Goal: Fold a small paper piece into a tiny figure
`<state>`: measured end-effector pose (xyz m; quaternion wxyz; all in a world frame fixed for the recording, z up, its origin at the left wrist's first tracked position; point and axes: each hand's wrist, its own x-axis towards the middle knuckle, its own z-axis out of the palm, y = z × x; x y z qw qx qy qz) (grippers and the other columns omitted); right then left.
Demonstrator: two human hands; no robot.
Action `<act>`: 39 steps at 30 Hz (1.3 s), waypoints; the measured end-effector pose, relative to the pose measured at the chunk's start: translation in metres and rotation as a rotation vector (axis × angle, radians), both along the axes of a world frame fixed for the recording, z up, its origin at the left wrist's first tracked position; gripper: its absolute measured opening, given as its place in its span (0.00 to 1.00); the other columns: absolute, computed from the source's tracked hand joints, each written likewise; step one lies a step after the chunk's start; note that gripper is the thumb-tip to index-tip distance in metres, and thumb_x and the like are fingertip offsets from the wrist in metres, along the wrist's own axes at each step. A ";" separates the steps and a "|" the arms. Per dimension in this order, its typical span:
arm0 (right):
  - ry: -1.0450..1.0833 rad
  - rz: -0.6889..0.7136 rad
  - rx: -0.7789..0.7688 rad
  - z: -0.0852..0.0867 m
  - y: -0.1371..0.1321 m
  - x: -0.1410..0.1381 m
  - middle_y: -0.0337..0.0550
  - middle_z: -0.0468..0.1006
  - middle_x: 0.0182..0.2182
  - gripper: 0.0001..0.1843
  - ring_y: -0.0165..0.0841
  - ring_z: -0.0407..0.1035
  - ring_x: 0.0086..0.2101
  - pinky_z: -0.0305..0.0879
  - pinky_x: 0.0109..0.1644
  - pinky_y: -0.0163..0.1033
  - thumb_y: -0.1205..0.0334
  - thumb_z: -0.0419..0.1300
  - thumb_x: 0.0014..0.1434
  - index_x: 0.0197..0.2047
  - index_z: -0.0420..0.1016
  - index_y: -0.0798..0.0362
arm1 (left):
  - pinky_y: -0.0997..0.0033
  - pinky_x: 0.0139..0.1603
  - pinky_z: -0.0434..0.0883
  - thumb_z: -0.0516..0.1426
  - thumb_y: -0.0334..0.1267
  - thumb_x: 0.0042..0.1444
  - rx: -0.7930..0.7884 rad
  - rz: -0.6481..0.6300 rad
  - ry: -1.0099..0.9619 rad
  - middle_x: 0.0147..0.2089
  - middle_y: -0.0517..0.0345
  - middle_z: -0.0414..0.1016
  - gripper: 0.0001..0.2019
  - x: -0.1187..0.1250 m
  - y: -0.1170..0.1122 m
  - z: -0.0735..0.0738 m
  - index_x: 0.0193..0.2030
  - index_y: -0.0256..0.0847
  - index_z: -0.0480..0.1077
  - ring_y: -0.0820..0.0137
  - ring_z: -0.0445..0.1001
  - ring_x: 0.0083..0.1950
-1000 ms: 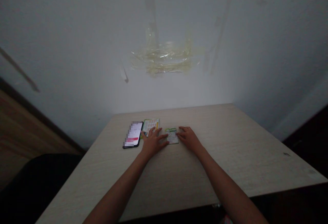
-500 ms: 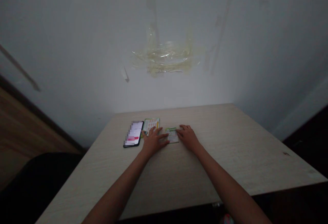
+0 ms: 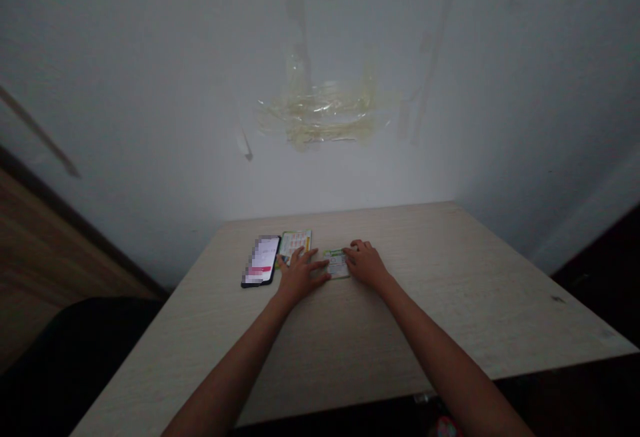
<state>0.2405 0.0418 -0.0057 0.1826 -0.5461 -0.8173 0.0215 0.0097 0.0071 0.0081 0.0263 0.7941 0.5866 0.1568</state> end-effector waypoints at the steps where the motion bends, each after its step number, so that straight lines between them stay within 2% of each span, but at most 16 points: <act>1: 0.003 -0.004 0.000 0.000 0.000 0.000 0.52 0.69 0.55 0.21 0.44 0.63 0.51 0.61 0.57 0.49 0.59 0.55 0.63 0.59 0.73 0.46 | 0.21 0.63 0.31 0.57 0.62 0.53 -0.002 0.002 0.001 0.69 0.66 0.61 0.20 0.000 0.000 0.000 0.53 0.71 0.72 0.46 0.48 0.72; 8: 0.000 -0.052 0.017 -0.002 -0.005 -0.004 0.51 0.68 0.56 0.23 0.45 0.62 0.52 0.62 0.54 0.49 0.58 0.54 0.63 0.61 0.71 0.44 | 0.21 0.63 0.29 0.58 0.62 0.53 0.011 0.002 -0.014 0.68 0.66 0.63 0.20 0.000 0.000 -0.001 0.53 0.70 0.72 0.45 0.48 0.72; 14: 0.036 -0.062 0.016 -0.007 -0.005 -0.004 0.52 0.68 0.57 0.25 0.46 0.61 0.53 0.60 0.56 0.51 0.57 0.54 0.63 0.63 0.67 0.45 | 0.19 0.62 0.27 0.57 0.57 0.57 0.038 -0.068 -0.018 0.68 0.66 0.64 0.18 -0.002 -0.002 -0.003 0.55 0.66 0.71 0.47 0.48 0.72; 17: 0.082 -0.034 0.002 -0.008 -0.003 -0.001 0.49 0.68 0.59 0.25 0.44 0.61 0.54 0.61 0.56 0.50 0.56 0.55 0.63 0.64 0.66 0.44 | 0.18 0.62 0.27 0.55 0.55 0.60 0.035 -0.088 -0.024 0.68 0.66 0.65 0.18 -0.002 -0.001 -0.004 0.57 0.65 0.70 0.47 0.49 0.72; 23: 0.141 0.034 0.019 -0.005 -0.003 0.001 0.41 0.74 0.55 0.17 0.41 0.64 0.51 0.62 0.56 0.49 0.58 0.54 0.65 0.55 0.76 0.42 | 0.18 0.60 0.24 0.53 0.54 0.61 0.002 -0.119 -0.041 0.66 0.66 0.68 0.18 -0.002 0.000 -0.005 0.58 0.64 0.68 0.48 0.48 0.73; 30: 0.138 -0.013 0.031 -0.003 0.002 -0.004 0.40 0.78 0.51 0.14 0.41 0.66 0.48 0.64 0.52 0.46 0.57 0.55 0.64 0.49 0.79 0.42 | 0.20 0.61 0.23 0.53 0.56 0.61 0.007 -0.141 -0.020 0.65 0.64 0.69 0.23 -0.004 0.002 0.002 0.62 0.64 0.64 0.48 0.50 0.72; 34: 0.124 -0.044 0.014 -0.002 0.004 -0.006 0.41 0.78 0.50 0.14 0.41 0.66 0.47 0.65 0.51 0.46 0.56 0.56 0.64 0.48 0.80 0.42 | 0.21 0.61 0.21 0.52 0.57 0.61 -0.021 -0.157 -0.010 0.66 0.65 0.68 0.21 -0.005 0.006 0.003 0.61 0.66 0.66 0.48 0.50 0.72; 39: 0.111 -0.059 0.007 -0.001 0.004 -0.007 0.42 0.78 0.50 0.14 0.41 0.66 0.47 0.64 0.51 0.46 0.56 0.56 0.64 0.48 0.80 0.43 | 0.17 0.59 0.23 0.53 0.59 0.60 -0.060 -0.167 0.011 0.67 0.68 0.65 0.23 -0.009 0.009 0.002 0.62 0.69 0.64 0.44 0.47 0.73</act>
